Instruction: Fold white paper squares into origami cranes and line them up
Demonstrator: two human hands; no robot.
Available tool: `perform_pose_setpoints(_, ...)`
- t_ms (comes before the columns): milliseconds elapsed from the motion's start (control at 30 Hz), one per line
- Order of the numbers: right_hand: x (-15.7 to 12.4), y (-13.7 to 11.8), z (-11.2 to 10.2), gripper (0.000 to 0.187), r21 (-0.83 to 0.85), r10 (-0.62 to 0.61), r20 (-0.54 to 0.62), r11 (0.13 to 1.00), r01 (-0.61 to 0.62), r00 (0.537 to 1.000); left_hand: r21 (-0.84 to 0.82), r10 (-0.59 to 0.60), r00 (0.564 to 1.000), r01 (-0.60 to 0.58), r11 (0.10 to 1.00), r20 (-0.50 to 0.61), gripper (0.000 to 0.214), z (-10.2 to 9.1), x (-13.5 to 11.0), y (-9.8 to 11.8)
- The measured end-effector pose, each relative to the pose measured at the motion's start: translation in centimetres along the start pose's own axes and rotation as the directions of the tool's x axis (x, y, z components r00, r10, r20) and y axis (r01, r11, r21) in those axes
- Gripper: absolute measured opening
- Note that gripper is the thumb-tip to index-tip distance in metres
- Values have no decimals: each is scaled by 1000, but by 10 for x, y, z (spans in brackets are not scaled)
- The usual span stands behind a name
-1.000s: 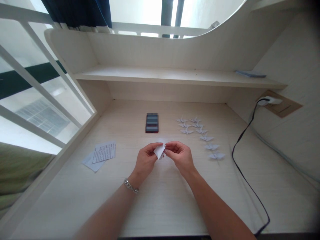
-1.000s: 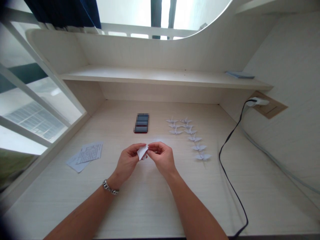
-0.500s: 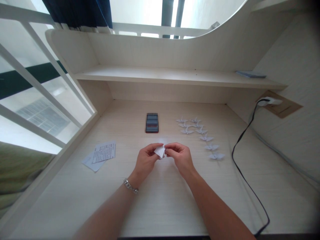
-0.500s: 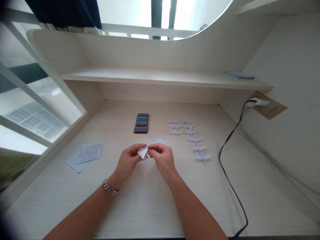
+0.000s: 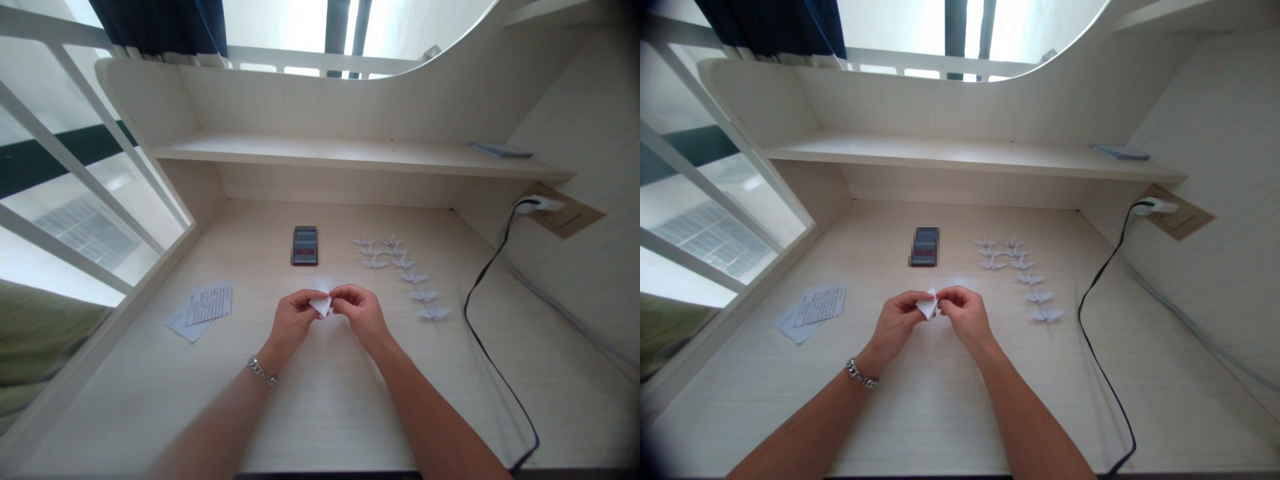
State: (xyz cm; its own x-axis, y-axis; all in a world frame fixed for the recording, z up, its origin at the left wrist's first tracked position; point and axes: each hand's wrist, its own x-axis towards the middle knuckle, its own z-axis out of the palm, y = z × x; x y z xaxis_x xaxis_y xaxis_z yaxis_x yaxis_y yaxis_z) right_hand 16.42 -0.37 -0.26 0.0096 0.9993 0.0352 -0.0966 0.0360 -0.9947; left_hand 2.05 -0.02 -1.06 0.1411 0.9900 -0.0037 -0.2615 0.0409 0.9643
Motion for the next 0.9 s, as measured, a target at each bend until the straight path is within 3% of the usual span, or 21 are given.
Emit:
perform_pose_setpoints(500,1,-1,-5,16,-113,-38,56,993,45,998,163,3,1000,-2,987,-5,22,1,-2,7)
perform_pose_setpoints(633,2,1,-5,20,-135,-14,76,991,24,997,136,-38,999,40,990,-19,23,2,-1,9)
perform_pose_setpoints(900,4,2,-5,20,-27,84,76,996,-82,994,32,-92,996,93,995,-15,23,1,1,6)
